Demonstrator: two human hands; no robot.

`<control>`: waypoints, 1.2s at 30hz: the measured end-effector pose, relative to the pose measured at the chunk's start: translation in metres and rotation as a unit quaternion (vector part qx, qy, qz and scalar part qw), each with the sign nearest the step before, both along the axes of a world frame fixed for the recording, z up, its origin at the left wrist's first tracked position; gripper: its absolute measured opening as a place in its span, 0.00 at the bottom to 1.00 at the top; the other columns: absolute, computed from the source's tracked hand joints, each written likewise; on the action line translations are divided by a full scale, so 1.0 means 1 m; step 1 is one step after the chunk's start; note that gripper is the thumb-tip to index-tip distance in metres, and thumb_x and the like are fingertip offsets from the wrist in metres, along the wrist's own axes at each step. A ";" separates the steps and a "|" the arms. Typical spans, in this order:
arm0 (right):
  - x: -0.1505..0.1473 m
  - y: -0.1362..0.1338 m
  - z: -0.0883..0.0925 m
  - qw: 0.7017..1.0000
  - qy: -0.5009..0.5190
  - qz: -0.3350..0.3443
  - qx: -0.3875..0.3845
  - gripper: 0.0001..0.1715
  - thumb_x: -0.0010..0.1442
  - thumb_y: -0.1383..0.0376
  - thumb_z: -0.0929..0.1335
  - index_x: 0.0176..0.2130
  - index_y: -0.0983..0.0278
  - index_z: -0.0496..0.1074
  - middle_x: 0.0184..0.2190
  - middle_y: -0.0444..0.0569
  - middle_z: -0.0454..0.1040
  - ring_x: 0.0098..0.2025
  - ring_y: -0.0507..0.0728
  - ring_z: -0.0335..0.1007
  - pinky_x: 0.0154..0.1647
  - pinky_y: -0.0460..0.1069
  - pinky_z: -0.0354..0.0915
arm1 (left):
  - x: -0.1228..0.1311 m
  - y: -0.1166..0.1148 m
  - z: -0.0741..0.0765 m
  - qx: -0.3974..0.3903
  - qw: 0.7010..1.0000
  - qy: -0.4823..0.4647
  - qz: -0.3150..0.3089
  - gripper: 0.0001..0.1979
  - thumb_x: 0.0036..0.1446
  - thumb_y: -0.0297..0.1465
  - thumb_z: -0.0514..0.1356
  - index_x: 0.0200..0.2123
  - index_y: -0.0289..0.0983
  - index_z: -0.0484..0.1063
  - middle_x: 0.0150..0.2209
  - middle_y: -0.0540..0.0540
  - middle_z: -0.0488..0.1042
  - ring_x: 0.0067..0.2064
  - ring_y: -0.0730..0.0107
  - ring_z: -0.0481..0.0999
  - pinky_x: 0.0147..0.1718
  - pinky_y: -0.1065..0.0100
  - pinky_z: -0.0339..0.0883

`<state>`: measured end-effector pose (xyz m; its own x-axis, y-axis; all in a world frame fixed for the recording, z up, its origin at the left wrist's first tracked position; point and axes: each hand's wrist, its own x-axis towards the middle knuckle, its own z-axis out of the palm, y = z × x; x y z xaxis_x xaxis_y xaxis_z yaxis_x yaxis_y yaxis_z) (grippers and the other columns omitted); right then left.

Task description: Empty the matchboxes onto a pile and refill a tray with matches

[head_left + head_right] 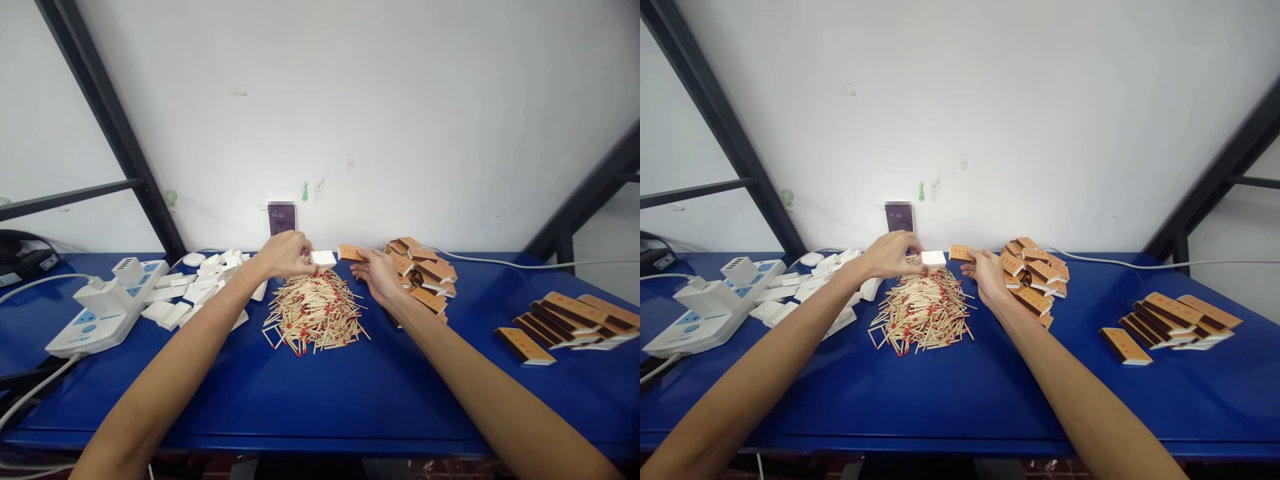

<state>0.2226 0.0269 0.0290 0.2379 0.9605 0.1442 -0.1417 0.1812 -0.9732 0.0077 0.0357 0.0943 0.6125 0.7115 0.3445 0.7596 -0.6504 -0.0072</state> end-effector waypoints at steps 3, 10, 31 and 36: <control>0.009 -0.002 0.004 0.996 -0.071 -0.051 0.032 0.12 0.55 0.59 0.70 0.27 0.61 0.66 0.17 0.42 0.69 0.21 0.53 0.69 0.21 0.46 0.66 | -0.008 0.003 0.001 -0.050 0.999 0.007 -0.004 0.20 0.49 0.45 0.59 0.34 0.36 0.79 0.32 0.42 0.76 0.34 0.62 0.72 0.33 0.63 0.61; 0.054 -0.025 0.041 0.931 -0.249 -0.195 0.183 0.08 0.55 0.59 0.70 0.32 0.61 0.70 0.30 0.45 0.73 0.31 0.54 0.71 0.37 0.51 0.68 | -0.017 0.002 0.012 -0.104 0.994 -0.041 0.004 0.22 0.53 0.46 0.56 0.39 0.35 0.78 0.33 0.43 0.77 0.32 0.66 0.72 0.32 0.66 0.60; 0.164 -0.091 0.008 0.739 -0.617 -0.205 0.177 0.19 0.64 0.57 0.61 0.45 0.62 0.75 0.46 0.55 0.77 0.47 0.63 0.74 0.49 0.57 0.67 | -0.078 -0.005 0.054 -0.254 0.946 0.091 0.177 0.33 0.55 0.53 0.52 0.54 0.36 0.73 0.56 0.38 0.74 0.52 0.51 0.74 0.49 0.59 0.66; 0.193 -0.152 -0.031 0.640 -0.692 -0.273 0.194 0.19 0.64 0.55 0.60 0.38 0.61 0.75 0.40 0.56 0.78 0.46 0.69 0.73 0.49 0.63 0.67 | -0.066 0.002 0.043 -0.248 0.961 0.064 0.105 0.28 0.56 0.47 0.52 0.52 0.36 0.73 0.56 0.41 0.74 0.53 0.56 0.74 0.50 0.62 0.66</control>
